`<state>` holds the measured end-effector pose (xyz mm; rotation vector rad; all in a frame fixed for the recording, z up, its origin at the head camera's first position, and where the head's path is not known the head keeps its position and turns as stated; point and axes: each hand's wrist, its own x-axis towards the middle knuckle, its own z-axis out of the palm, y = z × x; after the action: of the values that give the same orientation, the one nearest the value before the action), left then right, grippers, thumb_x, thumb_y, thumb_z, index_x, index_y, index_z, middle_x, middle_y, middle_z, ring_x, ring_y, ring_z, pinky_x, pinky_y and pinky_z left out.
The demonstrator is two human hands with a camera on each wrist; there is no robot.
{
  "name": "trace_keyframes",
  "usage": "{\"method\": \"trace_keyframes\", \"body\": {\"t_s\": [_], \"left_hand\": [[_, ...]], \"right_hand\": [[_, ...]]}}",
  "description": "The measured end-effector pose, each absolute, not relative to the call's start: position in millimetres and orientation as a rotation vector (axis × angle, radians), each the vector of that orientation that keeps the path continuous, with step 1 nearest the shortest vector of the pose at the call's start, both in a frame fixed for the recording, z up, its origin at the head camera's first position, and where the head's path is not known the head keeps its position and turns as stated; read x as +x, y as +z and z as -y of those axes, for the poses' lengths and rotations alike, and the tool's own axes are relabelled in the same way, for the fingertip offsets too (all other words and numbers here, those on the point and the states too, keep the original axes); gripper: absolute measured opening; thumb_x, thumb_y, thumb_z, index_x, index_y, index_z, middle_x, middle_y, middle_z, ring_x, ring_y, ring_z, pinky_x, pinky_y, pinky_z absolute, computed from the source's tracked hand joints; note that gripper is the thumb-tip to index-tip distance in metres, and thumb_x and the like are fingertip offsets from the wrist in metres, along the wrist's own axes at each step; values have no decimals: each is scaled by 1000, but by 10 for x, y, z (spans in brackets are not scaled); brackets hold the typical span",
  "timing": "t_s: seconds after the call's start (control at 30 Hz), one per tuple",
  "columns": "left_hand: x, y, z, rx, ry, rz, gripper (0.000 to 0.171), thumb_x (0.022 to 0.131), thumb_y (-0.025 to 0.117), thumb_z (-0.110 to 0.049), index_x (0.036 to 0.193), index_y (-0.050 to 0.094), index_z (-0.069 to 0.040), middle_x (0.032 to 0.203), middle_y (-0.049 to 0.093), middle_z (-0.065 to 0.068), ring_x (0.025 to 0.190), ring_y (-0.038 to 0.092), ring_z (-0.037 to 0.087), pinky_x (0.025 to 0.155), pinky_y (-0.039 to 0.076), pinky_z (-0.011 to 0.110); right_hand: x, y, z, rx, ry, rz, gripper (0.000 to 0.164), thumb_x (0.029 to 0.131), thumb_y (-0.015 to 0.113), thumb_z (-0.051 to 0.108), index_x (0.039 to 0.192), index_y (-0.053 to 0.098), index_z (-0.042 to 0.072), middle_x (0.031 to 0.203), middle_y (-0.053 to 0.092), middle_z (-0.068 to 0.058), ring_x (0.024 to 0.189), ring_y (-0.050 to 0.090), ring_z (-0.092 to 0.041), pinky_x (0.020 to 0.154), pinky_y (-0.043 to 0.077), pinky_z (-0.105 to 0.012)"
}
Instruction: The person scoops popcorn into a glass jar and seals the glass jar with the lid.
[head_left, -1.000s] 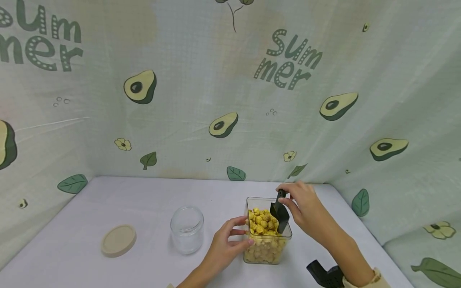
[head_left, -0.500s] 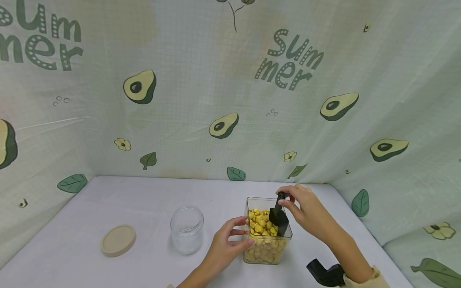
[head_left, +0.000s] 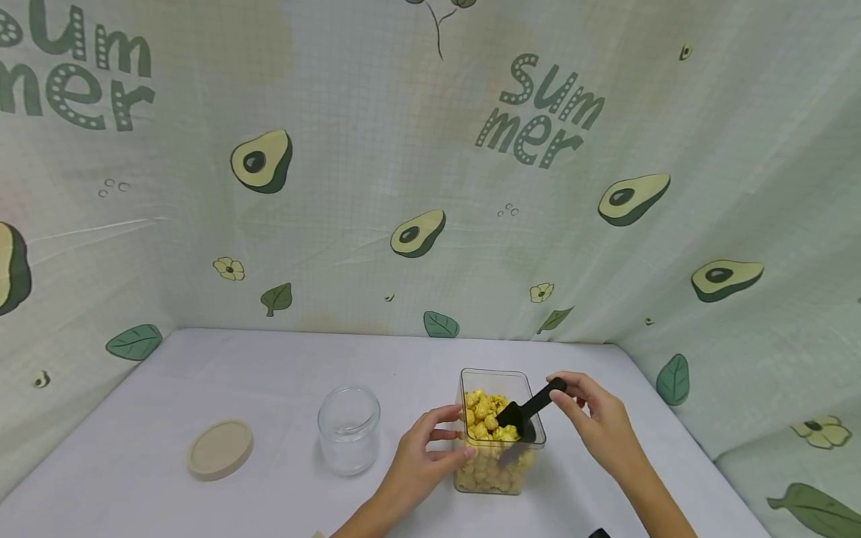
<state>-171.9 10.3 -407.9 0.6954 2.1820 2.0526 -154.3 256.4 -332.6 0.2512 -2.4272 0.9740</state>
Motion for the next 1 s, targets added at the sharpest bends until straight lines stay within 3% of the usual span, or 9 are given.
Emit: {"method": "trace_keyframes", "body": {"t_s": [0.2, 0.3, 0.53, 1.0], "left_hand": [[-1718, -4073, -101, 689, 2048, -2200, 52, 83, 71, -26, 129, 50, -15, 131, 52, 8, 107, 58, 25, 77, 53, 17], [-1717, -4069, -100, 690, 2043, -2206, 52, 83, 70, -26, 129, 50, -15, 131, 52, 9, 106, 58, 25, 77, 53, 18], [-1718, -4065, -104, 710, 2044, -2185, 51, 84, 69, -26, 130, 50, -15, 132, 51, 9, 108, 57, 26, 80, 54, 22], [-1715, -4077, -106, 723, 2053, -2184, 50, 84, 69, -25, 129, 50, -14, 131, 51, 9, 108, 58, 28, 79, 54, 22]], "right_hand": [[-1474, -3481, -2527, 129, 1137, 2318, 19, 90, 60, 10, 109, 62, 8, 87, 64, 15, 81, 53, 5, 67, 41, -10], [-1470, -3515, -2500, 134, 1185, 2249, 20, 89, 60, 6, 109, 62, 5, 84, 64, 17, 77, 52, 2, 66, 40, -11], [-1474, -3548, -2502, 90, 1346, 2148, 20, 90, 57, 0, 109, 60, -2, 81, 63, 18, 74, 53, 1, 71, 45, -6], [-1434, -3713, -2510, -106, 1730, 1951, 28, 93, 56, 9, 116, 54, -7, 90, 67, 16, 77, 56, 0, 75, 46, -6]]}}
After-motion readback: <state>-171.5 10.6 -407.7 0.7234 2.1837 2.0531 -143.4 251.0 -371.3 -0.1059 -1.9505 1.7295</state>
